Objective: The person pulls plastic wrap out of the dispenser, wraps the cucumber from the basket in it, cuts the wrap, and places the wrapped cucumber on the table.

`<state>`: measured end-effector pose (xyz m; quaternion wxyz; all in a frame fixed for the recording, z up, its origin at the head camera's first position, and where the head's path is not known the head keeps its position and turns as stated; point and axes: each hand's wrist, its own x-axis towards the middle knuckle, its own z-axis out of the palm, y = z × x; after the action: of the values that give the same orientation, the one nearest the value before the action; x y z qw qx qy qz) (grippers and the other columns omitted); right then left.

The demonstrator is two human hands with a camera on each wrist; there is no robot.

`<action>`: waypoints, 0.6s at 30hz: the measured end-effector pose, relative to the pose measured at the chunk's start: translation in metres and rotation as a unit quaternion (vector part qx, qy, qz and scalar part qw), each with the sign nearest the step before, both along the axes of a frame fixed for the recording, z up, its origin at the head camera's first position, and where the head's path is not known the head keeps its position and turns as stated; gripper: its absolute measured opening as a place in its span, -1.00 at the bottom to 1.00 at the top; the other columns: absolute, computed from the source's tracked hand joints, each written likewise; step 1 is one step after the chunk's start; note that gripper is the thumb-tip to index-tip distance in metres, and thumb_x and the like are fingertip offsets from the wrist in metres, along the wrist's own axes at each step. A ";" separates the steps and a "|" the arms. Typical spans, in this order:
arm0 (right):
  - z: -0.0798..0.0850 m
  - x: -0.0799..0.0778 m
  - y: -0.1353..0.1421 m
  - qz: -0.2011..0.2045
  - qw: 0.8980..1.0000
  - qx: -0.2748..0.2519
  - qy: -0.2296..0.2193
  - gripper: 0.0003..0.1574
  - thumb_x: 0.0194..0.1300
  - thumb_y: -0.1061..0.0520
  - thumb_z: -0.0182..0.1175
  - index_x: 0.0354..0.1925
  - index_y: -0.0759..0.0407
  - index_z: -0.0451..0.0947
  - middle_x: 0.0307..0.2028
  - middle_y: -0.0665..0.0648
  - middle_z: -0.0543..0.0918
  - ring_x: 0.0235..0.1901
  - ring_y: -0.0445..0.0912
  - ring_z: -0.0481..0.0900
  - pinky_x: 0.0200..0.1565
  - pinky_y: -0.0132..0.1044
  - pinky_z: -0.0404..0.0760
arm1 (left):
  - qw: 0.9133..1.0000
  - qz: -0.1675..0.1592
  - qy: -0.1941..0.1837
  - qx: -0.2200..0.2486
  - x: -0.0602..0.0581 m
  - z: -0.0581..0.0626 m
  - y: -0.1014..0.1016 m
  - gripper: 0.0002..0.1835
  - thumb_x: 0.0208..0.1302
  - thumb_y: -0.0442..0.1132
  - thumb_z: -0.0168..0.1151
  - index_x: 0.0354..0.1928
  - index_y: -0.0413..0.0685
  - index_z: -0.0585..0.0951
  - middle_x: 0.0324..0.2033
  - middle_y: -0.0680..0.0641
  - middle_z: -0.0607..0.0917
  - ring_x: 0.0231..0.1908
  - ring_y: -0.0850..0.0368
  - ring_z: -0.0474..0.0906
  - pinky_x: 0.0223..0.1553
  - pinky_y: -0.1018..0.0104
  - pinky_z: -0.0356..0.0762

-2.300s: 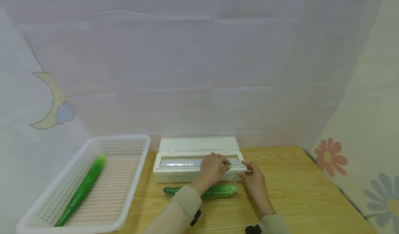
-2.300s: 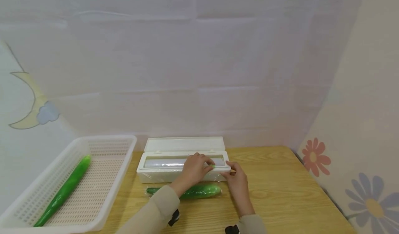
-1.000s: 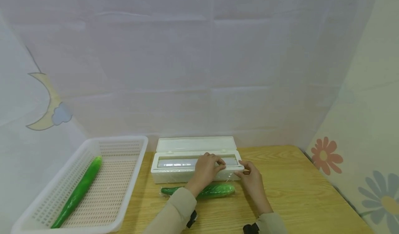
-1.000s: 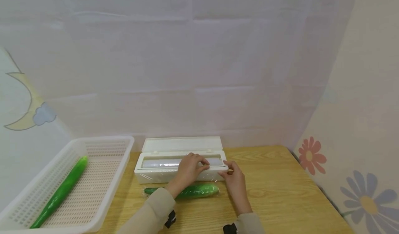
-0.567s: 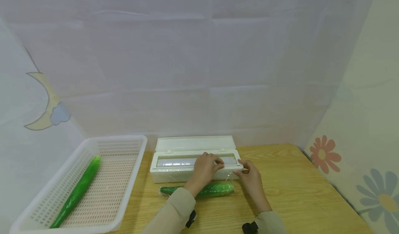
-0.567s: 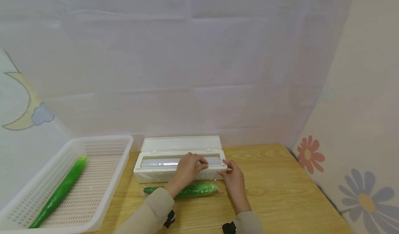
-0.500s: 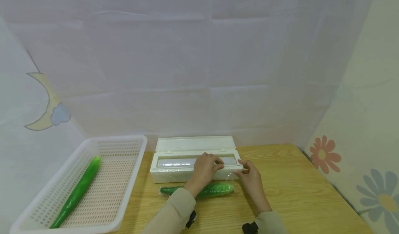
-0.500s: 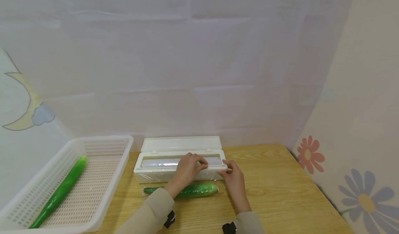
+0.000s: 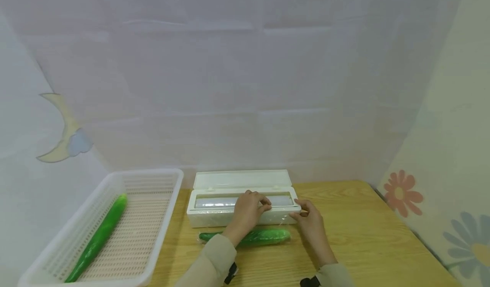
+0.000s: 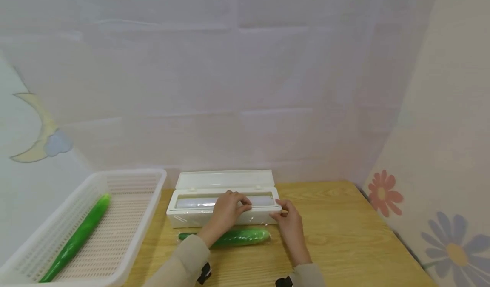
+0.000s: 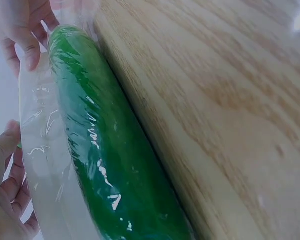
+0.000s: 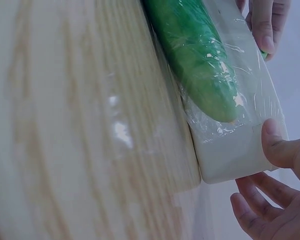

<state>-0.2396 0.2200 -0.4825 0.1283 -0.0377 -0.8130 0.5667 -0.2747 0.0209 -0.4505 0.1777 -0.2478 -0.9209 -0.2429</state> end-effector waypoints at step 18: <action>-0.002 -0.002 0.002 -0.008 1.000 0.012 -0.025 -0.52 0.20 0.15 0.26 0.09 0.16 0.44 -0.03 0.20 0.52 -0.19 -0.02 0.54 -0.25 -0.22 0.60 | 1.000 -0.006 -0.004 0.009 -0.001 -0.001 -0.009 -0.87 0.10 0.00 0.28 -0.33 0.21 0.69 -0.39 0.26 0.65 -0.32 0.24 0.46 -0.09 0.26 0.46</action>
<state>-0.2418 0.2219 -0.4843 0.1132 -0.0567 -0.8225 0.5545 -0.2753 0.0123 -0.4515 0.1746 -0.2503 -0.9181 -0.2530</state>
